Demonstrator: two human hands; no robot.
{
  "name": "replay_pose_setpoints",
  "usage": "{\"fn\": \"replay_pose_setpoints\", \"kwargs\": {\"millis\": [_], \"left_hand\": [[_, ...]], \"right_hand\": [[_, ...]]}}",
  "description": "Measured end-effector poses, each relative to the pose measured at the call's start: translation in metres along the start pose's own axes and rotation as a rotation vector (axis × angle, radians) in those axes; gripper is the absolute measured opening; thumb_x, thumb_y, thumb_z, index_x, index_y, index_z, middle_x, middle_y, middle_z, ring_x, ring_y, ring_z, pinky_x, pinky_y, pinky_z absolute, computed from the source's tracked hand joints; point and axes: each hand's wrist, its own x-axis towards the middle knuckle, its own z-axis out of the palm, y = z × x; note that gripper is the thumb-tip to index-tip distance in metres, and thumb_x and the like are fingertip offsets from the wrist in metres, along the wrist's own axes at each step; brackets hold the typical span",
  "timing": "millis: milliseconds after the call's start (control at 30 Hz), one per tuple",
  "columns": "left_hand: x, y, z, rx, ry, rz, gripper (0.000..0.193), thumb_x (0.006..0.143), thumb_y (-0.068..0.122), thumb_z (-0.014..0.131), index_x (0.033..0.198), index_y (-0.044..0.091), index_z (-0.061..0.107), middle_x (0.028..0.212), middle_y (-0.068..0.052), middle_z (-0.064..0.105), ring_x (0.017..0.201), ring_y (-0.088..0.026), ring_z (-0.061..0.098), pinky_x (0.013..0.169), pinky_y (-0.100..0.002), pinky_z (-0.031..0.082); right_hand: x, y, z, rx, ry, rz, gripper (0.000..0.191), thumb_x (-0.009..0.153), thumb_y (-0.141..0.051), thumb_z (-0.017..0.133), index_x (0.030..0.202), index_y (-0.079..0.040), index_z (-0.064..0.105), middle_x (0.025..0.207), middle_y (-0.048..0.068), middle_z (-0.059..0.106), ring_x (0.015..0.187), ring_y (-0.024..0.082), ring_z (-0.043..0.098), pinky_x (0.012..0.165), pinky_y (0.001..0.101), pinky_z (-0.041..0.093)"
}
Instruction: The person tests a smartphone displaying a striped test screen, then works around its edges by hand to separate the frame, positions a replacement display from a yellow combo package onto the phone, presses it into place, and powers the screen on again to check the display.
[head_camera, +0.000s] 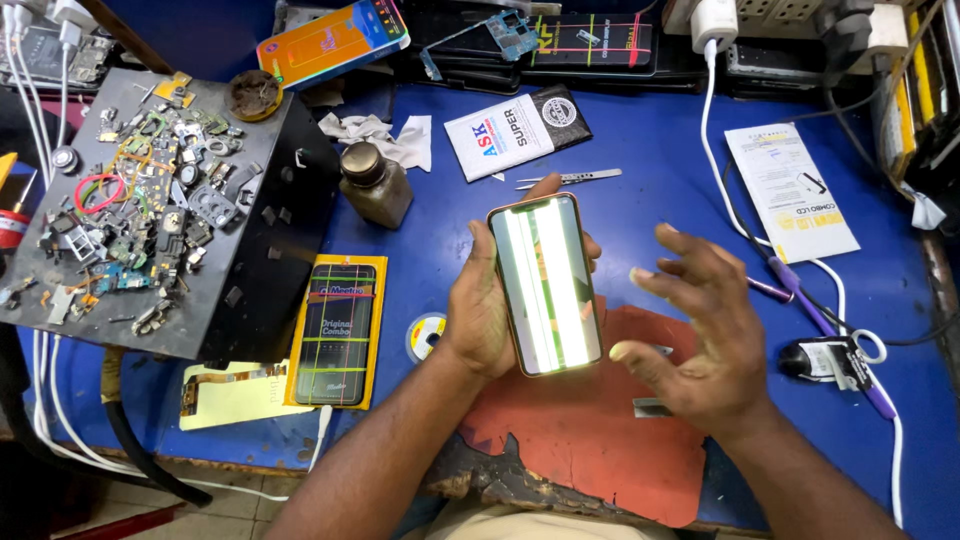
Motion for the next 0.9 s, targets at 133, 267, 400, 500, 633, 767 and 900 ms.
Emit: {"fn": "replay_pose_setpoints", "kwargs": {"millis": [133,267,400,500,633,767,900], "left_hand": [[0.001,0.001,0.001,0.059,-0.005,0.012,0.094,0.104,0.076,0.031,0.172,0.011,0.025,0.123,-0.019,0.062,0.101,-0.024,0.068,0.084,-0.038,0.061],[-0.002,0.005,0.005,0.086,-0.021,0.003,0.097,0.103,0.078,0.032,0.171,0.009,0.028,0.122,-0.019,0.063,0.1,-0.023,0.068,0.084,-0.038,0.061],[0.0,0.007,0.009,0.114,0.0,-0.048,0.099,0.096,0.078,0.034,0.166,0.009,0.029,0.122,-0.018,0.062,0.113,-0.026,0.066,0.104,-0.042,0.059],[0.0,0.005,0.011,0.078,-0.025,-0.043,0.096,0.098,0.076,0.037,0.168,0.011,0.029,0.128,-0.015,0.061,0.114,-0.026,0.063,0.1,-0.045,0.056],[0.0,0.004,0.009,0.096,-0.022,-0.026,0.096,0.1,0.075,0.039,0.169,0.009,0.03,0.128,-0.015,0.06,0.116,-0.025,0.062,0.1,-0.046,0.057],[-0.001,0.006,0.006,0.136,-0.036,-0.006,0.096,0.102,0.075,0.039,0.17,0.007,0.031,0.123,-0.016,0.06,0.109,-0.027,0.066,0.096,-0.044,0.059],[-0.002,0.006,0.005,0.137,-0.025,-0.01,0.096,0.101,0.076,0.039,0.169,0.008,0.03,0.128,-0.016,0.061,0.101,-0.029,0.07,0.088,-0.041,0.061]], "right_hand": [[-0.001,0.0,0.001,-0.084,0.031,0.024,0.047,0.083,-0.02,0.085,0.124,-0.008,0.066,0.146,0.015,0.058,0.13,0.032,0.059,0.103,0.0387,0.058],[-0.002,-0.001,0.003,-0.111,0.029,0.022,0.043,0.082,-0.016,0.084,0.121,-0.008,0.068,0.142,0.014,0.06,0.124,0.03,0.062,0.101,0.0387,0.056],[-0.004,0.0,0.003,-0.116,0.021,0.053,0.04,0.082,-0.013,0.084,0.119,-0.008,0.069,0.142,0.014,0.061,0.121,0.028,0.064,0.1,0.0386,0.056],[-0.004,0.001,0.004,-0.122,0.03,0.039,0.04,0.082,-0.012,0.084,0.119,-0.008,0.069,0.141,0.013,0.062,0.123,0.029,0.063,0.101,0.0393,0.055],[-0.004,0.002,0.004,-0.109,0.016,0.058,0.039,0.082,-0.011,0.083,0.118,-0.008,0.07,0.14,0.013,0.062,0.122,0.028,0.064,0.101,0.0383,0.055],[-0.003,0.001,0.005,-0.11,0.008,0.065,0.039,0.081,-0.01,0.083,0.118,-0.008,0.07,0.14,0.013,0.063,0.124,0.029,0.064,0.102,0.0395,0.054],[-0.003,0.001,0.005,-0.127,-0.006,0.074,0.038,0.081,-0.011,0.083,0.117,-0.008,0.071,0.14,0.013,0.063,0.124,0.029,0.064,0.103,0.0401,0.053]]}}
